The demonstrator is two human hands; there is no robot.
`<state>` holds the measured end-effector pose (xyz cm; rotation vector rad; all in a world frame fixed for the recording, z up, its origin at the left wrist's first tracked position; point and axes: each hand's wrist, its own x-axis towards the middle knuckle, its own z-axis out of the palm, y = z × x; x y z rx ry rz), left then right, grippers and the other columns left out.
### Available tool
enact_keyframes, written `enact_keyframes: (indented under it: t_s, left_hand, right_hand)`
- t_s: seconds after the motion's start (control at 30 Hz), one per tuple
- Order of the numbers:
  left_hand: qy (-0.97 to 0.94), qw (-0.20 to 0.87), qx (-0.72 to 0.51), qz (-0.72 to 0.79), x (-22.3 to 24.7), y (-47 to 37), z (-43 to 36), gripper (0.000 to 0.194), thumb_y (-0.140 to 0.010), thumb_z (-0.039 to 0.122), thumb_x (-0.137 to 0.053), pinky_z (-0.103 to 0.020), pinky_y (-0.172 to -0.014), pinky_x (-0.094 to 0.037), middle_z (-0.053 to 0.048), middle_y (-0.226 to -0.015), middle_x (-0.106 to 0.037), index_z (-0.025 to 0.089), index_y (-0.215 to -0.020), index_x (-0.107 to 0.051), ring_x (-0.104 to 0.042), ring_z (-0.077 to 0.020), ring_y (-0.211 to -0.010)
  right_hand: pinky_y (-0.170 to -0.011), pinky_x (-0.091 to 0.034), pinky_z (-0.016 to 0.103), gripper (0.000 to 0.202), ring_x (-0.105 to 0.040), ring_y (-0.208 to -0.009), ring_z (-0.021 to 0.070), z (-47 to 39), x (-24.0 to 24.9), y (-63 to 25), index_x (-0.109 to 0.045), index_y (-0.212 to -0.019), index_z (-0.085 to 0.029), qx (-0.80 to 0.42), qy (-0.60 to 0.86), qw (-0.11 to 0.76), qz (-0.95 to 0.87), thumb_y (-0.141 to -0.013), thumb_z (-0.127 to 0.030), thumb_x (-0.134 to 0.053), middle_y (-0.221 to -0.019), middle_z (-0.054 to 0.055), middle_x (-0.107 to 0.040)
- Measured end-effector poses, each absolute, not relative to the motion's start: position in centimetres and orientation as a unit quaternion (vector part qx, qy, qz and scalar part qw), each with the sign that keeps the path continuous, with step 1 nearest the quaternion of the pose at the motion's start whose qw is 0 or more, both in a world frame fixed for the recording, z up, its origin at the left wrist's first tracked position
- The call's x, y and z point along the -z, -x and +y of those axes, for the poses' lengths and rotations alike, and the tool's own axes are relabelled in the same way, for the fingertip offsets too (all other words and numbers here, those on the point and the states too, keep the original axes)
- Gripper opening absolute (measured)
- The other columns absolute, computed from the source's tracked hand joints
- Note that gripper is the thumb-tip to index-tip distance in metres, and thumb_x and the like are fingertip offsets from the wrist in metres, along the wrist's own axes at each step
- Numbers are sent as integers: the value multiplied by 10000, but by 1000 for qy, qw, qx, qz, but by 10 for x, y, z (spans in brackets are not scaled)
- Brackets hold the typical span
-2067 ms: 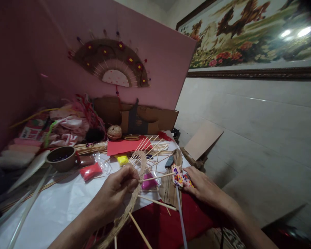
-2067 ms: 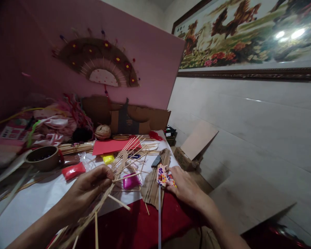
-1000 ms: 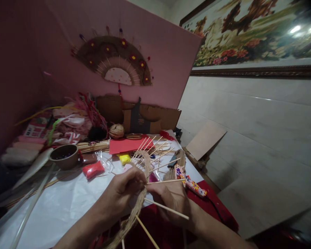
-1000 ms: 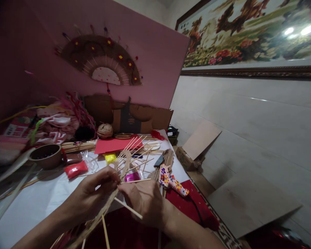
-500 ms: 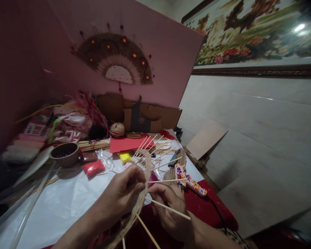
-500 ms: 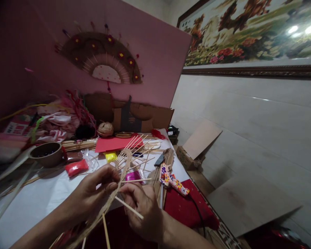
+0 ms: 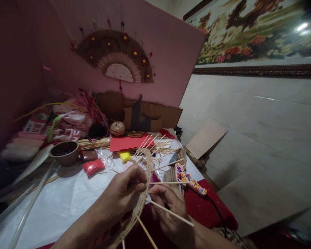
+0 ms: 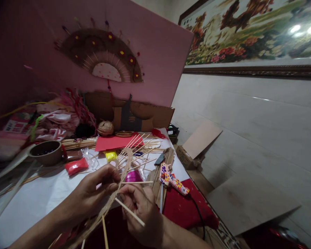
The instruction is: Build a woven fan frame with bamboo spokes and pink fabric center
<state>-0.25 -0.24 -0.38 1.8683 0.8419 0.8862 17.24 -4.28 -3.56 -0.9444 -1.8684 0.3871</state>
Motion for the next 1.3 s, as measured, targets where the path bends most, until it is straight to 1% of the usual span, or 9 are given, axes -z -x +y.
enact_keyframes:
  t_s: [0.1, 0.3, 0.43, 0.53, 0.8, 0.93, 1.07, 1.13, 1.3]
  left_hand:
    - [-753, 440, -355, 337, 4, 2, -2, 136, -872, 346, -448, -271, -599, -373, 25, -745, -487, 213, -848, -466, -448, -134, -678]
    - [-754, 438, -354, 338, 3, 0, -2, 63, -865, 268, -448, -271, -604, -372, 32, -735, -486, 216, -836, -469, -446, -130, -672]
    - [-760, 429, -353, 338, 2, -1, -2, 34, -851, 215, -447, -267, -593, -367, 36, -719, -481, 215, -825, -469, -432, -126, -652]
    - [-757, 432, -353, 340, 1, -1, -3, 32, -847, 212, -448, -266, -593, -369, 35, -719, -480, 213, -823, -469, -432, -127, -652]
    - [-750, 444, -351, 342, 2, 0, -3, 43, -863, 238, -440, -274, -617, -379, 28, -747, -490, 221, -840, -472, -447, -135, -687]
    - [-754, 444, -348, 338, 2, 1, -4, 44, -862, 240, -443, -274, -614, -377, 30, -736, -489, 219, -839, -474, -443, -133, -675]
    - [-754, 436, -351, 342, 0, 1, -4, 43, -857, 243, -449, -273, -609, -378, 28, -734, -495, 214, -842, -477, -446, -133, -671]
    - [-757, 432, -353, 341, 0, 0, -3, 40, -853, 236, -450, -273, -608, -379, 25, -738, -499, 212, -839, -479, -451, -134, -673]
    - [-757, 431, -355, 338, 1, -1, -2, 43, -853, 222, -443, -267, -603, -377, 24, -734, -497, 212, -828, -476, -450, -132, -666]
  right_hand:
    - [-605, -460, 216, 127, -601, -665, 132, -43, 33, -171, -550, -949, -203, -136, 373, 483, -780, -898, -179, -436, -738, 24, -618]
    - [-613, -439, 200, 95, -595, -611, 109, -42, 31, -169, -527, -926, -222, -63, 361, 496, -787, -915, -195, -436, -714, -12, -641]
    - [-674, -451, 217, 123, -616, -640, 114, -43, 34, -173, -524, -992, -212, -69, 335, 490, -802, -917, -223, -427, -771, 6, -668]
    - [-665, -457, 222, 160, -609, -638, 120, -46, 32, -178, -537, -1019, -212, -80, 323, 489, -806, -908, -226, -422, -766, 12, -665]
    - [-727, -460, 235, 258, -593, -819, 156, -50, 45, -186, -535, -1090, -240, -53, 381, 510, -769, -845, -167, -504, -899, 30, -647]
    - [-670, -456, 238, 281, -588, -712, 140, -44, 44, -183, -519, -1096, -250, -68, 368, 510, -775, -837, -142, -518, -858, 16, -651]
    - [-531, -411, 229, 262, -522, -518, 117, -36, 31, -180, -516, -1081, -209, -76, 292, 501, -811, -839, -114, -487, -654, -13, -610]
    - [-516, -405, 227, 268, -523, -507, 115, -32, 25, -180, -517, -1080, -193, -81, 253, 502, -823, -833, -98, -475, -641, -9, -611]
    - [-585, -453, 234, 263, -611, -611, 130, -27, 18, -184, -528, -1076, -184, -89, 227, 448, -860, -834, -100, -466, -773, 39, -678]
